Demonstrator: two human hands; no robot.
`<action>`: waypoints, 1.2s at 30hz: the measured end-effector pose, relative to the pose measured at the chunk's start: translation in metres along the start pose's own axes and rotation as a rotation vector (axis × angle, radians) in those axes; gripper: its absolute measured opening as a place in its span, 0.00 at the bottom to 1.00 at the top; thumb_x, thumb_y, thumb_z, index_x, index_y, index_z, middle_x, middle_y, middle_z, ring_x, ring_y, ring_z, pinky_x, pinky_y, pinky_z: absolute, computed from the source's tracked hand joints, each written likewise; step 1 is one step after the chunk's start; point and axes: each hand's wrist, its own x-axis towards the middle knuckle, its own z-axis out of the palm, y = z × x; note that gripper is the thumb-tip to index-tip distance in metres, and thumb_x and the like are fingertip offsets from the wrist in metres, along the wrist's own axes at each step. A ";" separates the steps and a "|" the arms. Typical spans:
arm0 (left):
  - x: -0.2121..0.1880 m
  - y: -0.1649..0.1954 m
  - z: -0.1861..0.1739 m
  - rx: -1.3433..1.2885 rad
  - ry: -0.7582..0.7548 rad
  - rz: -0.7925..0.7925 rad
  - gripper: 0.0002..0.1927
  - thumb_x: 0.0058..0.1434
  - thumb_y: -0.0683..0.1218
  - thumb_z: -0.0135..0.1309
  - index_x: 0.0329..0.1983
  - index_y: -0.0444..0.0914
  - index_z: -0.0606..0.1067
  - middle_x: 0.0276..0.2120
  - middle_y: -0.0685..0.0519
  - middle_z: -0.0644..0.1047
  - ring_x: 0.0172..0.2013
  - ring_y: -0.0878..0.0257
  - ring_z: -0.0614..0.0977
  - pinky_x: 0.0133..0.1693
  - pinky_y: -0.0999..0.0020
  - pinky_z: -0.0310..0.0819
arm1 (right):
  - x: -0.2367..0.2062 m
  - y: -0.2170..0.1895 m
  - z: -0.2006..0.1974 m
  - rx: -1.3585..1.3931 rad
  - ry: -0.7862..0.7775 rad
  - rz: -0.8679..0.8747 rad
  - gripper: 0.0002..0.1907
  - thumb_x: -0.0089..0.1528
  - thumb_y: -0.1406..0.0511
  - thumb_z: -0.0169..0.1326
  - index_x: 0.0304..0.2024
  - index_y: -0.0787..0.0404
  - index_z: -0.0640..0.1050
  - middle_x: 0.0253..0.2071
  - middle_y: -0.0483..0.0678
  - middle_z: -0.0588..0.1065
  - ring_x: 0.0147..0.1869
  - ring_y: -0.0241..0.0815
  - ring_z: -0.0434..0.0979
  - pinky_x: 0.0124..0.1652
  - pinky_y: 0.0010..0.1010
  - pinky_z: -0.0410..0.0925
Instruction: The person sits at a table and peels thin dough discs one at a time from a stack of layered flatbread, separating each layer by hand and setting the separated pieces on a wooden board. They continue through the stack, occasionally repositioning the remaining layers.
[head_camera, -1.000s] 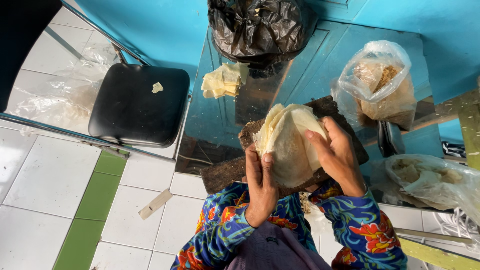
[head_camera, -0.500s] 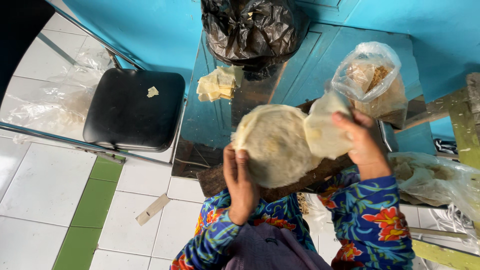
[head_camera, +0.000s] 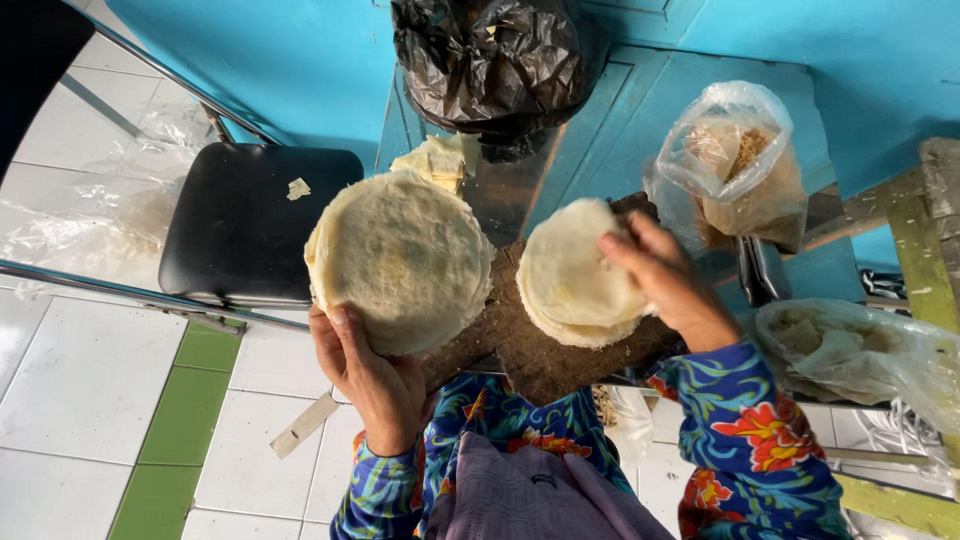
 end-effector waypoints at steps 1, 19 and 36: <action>0.000 0.001 -0.002 0.012 -0.004 -0.005 0.17 0.76 0.52 0.41 0.61 0.37 0.67 0.52 0.51 0.75 0.51 0.66 0.78 0.50 0.70 0.77 | 0.002 0.003 0.004 -0.096 -0.026 0.064 0.17 0.65 0.58 0.56 0.51 0.62 0.75 0.36 0.44 0.76 0.34 0.35 0.67 0.32 0.28 0.61; -0.007 -0.031 0.007 -0.083 -0.041 -0.106 0.16 0.77 0.50 0.44 0.61 0.36 0.68 0.50 0.49 0.76 0.48 0.65 0.79 0.48 0.70 0.78 | -0.019 -0.011 0.005 -0.585 0.168 -0.343 0.19 0.61 0.66 0.62 0.52 0.61 0.72 0.44 0.58 0.80 0.50 0.52 0.82 0.43 0.38 0.71; -0.060 -0.070 0.043 -0.458 -0.319 -0.449 0.18 0.78 0.53 0.38 0.64 0.39 0.61 0.56 0.49 0.72 0.55 0.62 0.76 0.54 0.66 0.75 | -0.102 -0.068 0.078 -0.634 0.003 -0.753 0.08 0.59 0.70 0.62 0.40 0.62 0.78 0.44 0.50 0.76 0.49 0.51 0.79 0.46 0.38 0.72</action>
